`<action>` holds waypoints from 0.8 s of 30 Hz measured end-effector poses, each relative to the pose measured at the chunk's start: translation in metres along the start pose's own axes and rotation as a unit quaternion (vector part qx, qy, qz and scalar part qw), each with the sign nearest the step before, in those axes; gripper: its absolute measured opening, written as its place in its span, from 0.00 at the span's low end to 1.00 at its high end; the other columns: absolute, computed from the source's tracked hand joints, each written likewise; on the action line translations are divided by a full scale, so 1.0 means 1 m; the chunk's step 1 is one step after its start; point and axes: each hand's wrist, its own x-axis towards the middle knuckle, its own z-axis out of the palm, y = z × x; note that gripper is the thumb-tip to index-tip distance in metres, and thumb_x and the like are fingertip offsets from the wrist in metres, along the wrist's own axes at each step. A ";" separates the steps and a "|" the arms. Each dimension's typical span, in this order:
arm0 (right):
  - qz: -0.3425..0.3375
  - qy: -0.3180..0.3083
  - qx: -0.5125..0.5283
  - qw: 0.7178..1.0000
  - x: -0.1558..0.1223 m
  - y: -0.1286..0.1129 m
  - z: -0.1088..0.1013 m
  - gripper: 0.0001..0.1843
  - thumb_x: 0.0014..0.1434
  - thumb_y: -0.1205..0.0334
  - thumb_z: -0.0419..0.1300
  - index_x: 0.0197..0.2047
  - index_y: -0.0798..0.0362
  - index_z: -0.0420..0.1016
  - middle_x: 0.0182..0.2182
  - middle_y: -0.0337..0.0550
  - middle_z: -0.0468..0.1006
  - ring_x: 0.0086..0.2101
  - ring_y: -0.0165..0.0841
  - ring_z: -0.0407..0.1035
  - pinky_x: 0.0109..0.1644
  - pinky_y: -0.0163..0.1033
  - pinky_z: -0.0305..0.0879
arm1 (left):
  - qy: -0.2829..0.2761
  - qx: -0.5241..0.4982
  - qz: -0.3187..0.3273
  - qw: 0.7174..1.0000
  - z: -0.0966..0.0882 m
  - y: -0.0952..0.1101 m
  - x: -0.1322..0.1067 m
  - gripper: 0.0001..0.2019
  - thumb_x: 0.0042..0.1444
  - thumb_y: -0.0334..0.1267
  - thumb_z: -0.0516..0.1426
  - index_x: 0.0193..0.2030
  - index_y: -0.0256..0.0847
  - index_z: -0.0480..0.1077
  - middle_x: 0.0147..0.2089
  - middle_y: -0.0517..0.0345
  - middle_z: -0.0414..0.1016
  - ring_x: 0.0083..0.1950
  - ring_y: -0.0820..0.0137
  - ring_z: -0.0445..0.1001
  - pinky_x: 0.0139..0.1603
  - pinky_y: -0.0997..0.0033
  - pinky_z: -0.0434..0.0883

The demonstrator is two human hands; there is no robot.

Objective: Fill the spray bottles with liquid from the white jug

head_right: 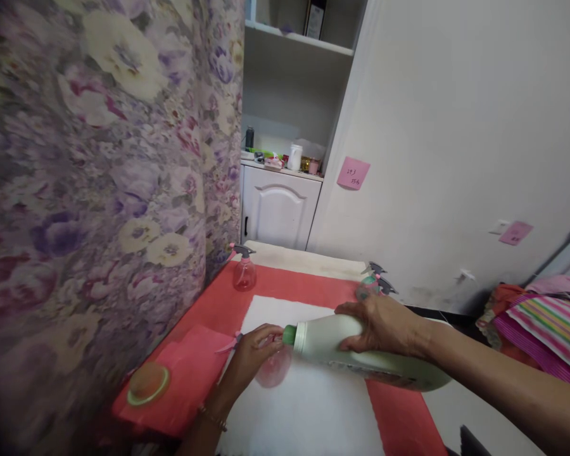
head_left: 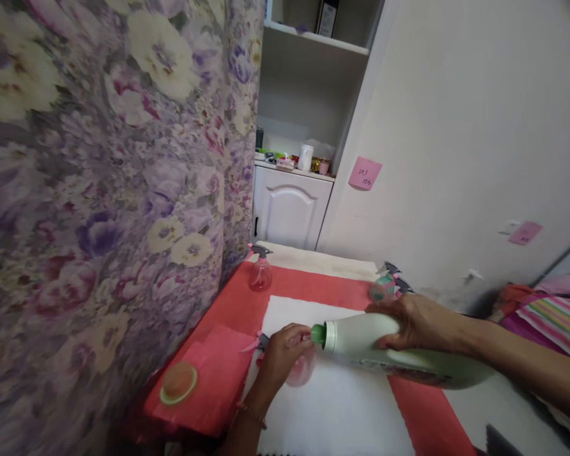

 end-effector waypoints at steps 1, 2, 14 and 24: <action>-0.001 0.000 -0.001 1.000 0.000 -0.001 0.000 0.19 0.53 0.51 0.63 0.49 0.45 0.76 0.33 0.41 0.78 0.31 0.35 0.72 0.34 0.37 0.66 | 0.000 0.000 0.001 1.000 0.000 0.000 0.000 0.09 0.51 0.34 0.59 0.38 0.41 0.79 0.39 0.54 0.79 0.42 0.63 0.75 0.44 0.70 0.68; -0.003 -0.002 -0.002 1.000 0.000 -0.001 -0.001 0.18 0.54 0.50 0.63 0.47 0.45 0.77 0.32 0.40 0.78 0.31 0.35 0.72 0.34 0.37 0.66 | -0.001 0.000 0.001 1.000 0.000 0.000 0.000 0.09 0.51 0.34 0.59 0.38 0.41 0.79 0.39 0.54 0.79 0.42 0.63 0.75 0.44 0.70 0.68; 0.003 -0.012 -0.005 1.000 -0.001 0.004 0.001 0.18 0.54 0.50 0.63 0.46 0.46 0.76 0.31 0.40 0.78 0.29 0.35 0.71 0.33 0.36 0.64 | 0.001 0.004 -0.005 1.000 0.003 0.003 0.001 0.09 0.50 0.33 0.59 0.38 0.42 0.79 0.39 0.54 0.79 0.44 0.63 0.76 0.46 0.69 0.68; -0.008 -0.010 -0.002 1.000 0.000 0.013 0.003 0.16 0.54 0.49 0.63 0.45 0.45 0.76 0.33 0.40 0.79 0.31 0.34 0.71 0.34 0.35 0.65 | 0.011 0.005 -0.014 1.000 0.007 0.000 0.003 0.09 0.50 0.33 0.59 0.37 0.41 0.79 0.40 0.53 0.80 0.44 0.62 0.76 0.46 0.68 0.69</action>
